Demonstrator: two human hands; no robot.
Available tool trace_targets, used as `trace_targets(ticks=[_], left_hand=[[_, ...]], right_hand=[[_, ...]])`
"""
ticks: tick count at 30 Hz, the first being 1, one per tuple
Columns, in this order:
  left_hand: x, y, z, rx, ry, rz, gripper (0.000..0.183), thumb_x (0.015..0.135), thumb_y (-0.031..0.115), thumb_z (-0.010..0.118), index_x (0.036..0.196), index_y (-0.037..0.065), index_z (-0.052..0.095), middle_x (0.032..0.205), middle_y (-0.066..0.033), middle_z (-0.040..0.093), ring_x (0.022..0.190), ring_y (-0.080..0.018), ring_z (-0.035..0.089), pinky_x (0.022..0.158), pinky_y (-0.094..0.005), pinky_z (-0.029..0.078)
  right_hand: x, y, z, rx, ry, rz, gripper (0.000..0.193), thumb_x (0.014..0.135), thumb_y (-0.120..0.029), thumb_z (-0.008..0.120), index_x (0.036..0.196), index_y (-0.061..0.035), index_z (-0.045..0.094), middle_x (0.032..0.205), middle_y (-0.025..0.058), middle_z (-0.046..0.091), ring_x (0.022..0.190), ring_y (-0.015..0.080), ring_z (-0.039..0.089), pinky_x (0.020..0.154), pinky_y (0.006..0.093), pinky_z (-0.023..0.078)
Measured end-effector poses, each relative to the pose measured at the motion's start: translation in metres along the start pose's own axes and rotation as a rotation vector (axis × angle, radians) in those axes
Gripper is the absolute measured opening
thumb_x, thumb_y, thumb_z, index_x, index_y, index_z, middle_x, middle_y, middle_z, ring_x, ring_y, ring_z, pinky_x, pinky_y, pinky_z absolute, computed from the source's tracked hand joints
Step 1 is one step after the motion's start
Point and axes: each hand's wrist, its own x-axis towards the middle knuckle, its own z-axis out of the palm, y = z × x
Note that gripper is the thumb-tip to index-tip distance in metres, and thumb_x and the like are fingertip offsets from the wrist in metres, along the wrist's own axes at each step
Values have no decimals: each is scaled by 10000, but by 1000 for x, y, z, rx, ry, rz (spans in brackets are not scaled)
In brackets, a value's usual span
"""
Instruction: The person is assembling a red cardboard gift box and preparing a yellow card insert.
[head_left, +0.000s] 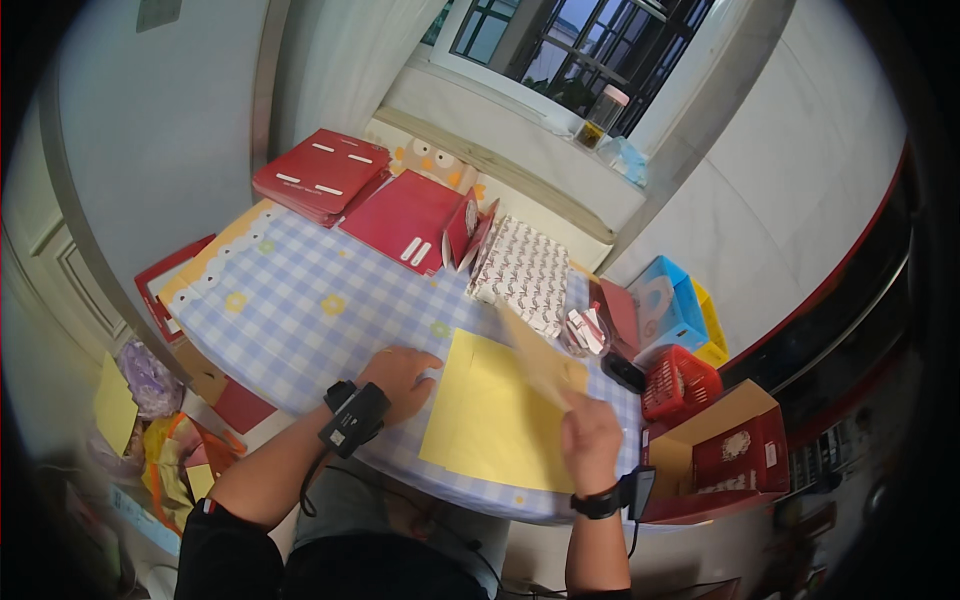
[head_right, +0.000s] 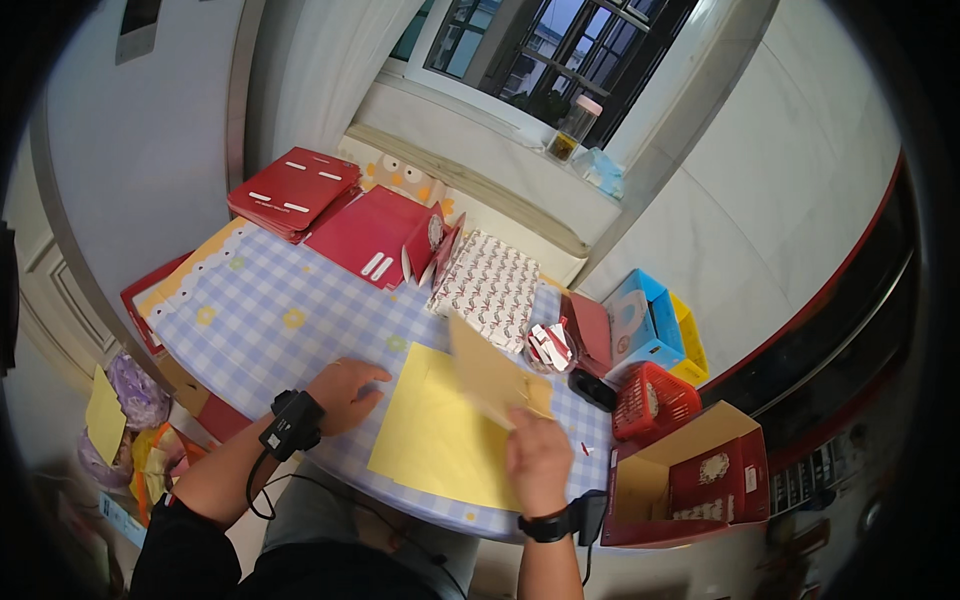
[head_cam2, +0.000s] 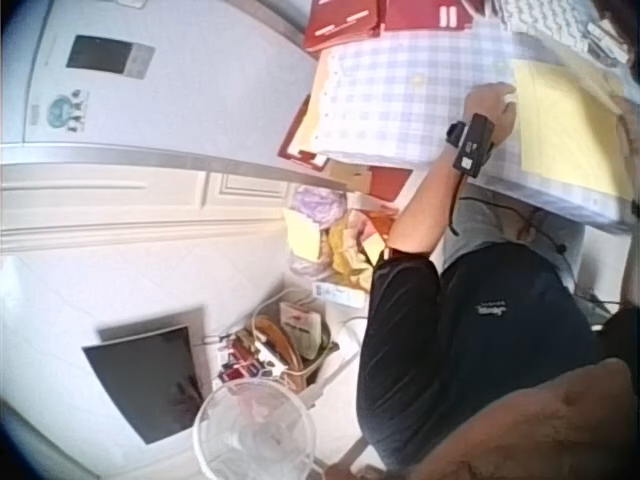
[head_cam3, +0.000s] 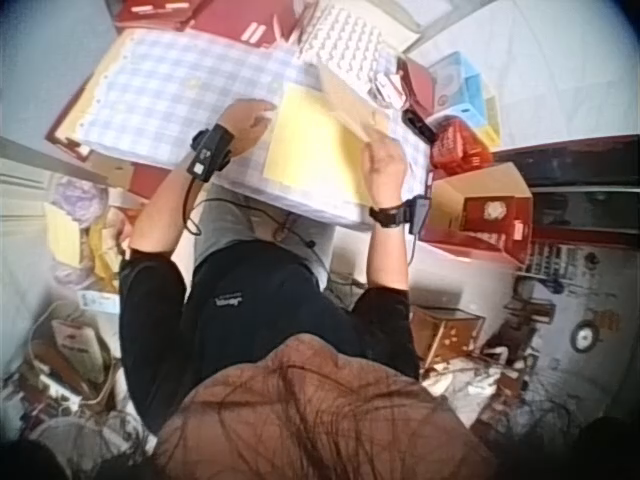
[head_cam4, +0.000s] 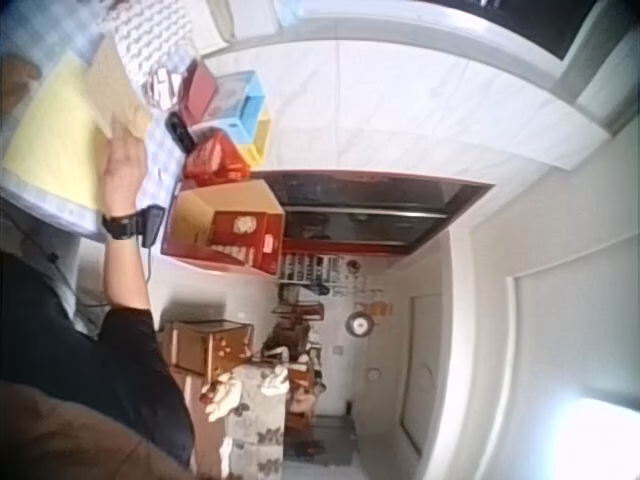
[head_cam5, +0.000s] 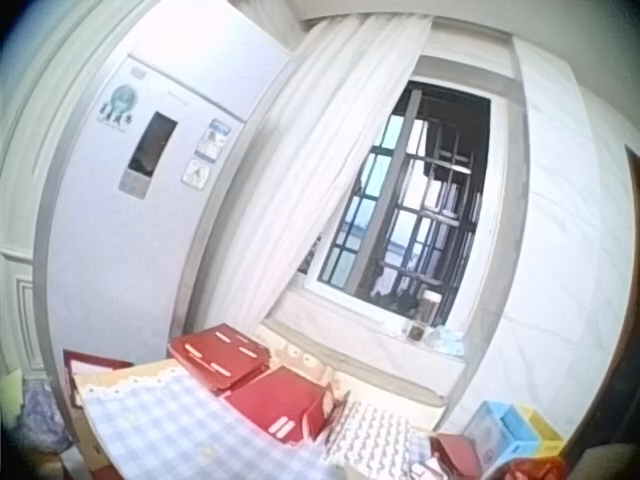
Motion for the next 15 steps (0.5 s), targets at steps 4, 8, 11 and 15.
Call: trace_targets(ticks=[4, 8, 11, 15], left_hand=[[1, -4, -4, -22, -2, -57, 297, 846, 153, 580, 1113, 29, 620, 1062, -195, 639, 972, -337, 598, 811, -412, 500], [1, -11, -11, -136, -107, -252, 315, 849, 180, 583, 1128, 38, 619, 1081, -201, 632, 953, -323, 612, 817, -399, 501], [-2, -13, -25, -75, -29, -176, 341, 853, 205, 587, 1148, 36, 611, 1090, -199, 631, 956, -308, 619, 832, -383, 503], [1, -30, -55, -27, 49, -250, 392, 853, 244, 587, 1184, 33, 599, 1114, -188, 635, 1025, -300, 615, 871, -371, 497]], right_hand=[[-18, -23, 33, -197, -141, -357, 374, 716, -57, 602, 1088, -59, 641, 985, 64, 643, 764, 202, 573, 651, 351, 463], [-30, -28, 46, -193, -254, -344, 340, 748, -98, 575, 1080, -75, 648, 1022, 45, 622, 820, 189, 555, 701, 331, 457], [-30, -24, 44, -168, -246, -325, 338, 746, -100, 590, 1079, -98, 653, 1024, 40, 622, 810, 197, 556, 713, 349, 457], [-22, -24, 30, -4, -273, -259, 330, 733, -180, 692, 1055, -112, 664, 1028, 53, 621, 878, 247, 562, 778, 383, 442]])
